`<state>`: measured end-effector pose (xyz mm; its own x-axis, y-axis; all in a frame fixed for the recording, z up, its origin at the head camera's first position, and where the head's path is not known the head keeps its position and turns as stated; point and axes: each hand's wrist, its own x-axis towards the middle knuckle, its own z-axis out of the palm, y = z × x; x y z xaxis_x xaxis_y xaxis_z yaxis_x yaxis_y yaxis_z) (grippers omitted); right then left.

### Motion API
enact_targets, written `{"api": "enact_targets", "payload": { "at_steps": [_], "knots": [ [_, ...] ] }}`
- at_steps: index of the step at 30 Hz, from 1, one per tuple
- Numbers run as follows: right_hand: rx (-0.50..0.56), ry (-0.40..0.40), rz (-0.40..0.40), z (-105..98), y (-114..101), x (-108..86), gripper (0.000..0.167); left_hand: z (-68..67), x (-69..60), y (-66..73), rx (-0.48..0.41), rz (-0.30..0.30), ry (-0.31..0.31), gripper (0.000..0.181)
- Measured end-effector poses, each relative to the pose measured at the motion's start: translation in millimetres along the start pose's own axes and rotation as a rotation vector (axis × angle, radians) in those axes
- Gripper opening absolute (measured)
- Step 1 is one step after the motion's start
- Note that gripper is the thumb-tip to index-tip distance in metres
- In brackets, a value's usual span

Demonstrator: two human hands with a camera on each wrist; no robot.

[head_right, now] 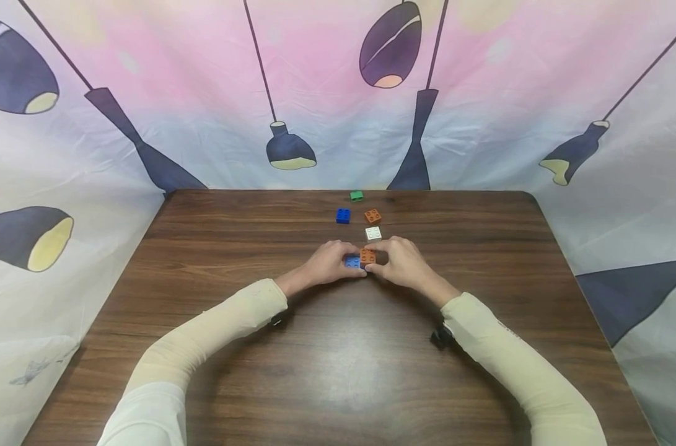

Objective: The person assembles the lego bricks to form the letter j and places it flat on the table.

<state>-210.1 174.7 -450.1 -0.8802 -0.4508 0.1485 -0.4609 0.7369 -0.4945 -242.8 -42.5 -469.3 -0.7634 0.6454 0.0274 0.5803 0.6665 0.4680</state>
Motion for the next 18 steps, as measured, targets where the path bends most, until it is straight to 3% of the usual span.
{"api": "enact_targets", "payload": {
  "at_steps": [18],
  "knots": [
    [0.082,-0.021,0.018,0.4,3.6,0.1,0.045,-0.5,-2.6,0.7,-0.006,0.001,-0.005,0.053]
  ]
}}
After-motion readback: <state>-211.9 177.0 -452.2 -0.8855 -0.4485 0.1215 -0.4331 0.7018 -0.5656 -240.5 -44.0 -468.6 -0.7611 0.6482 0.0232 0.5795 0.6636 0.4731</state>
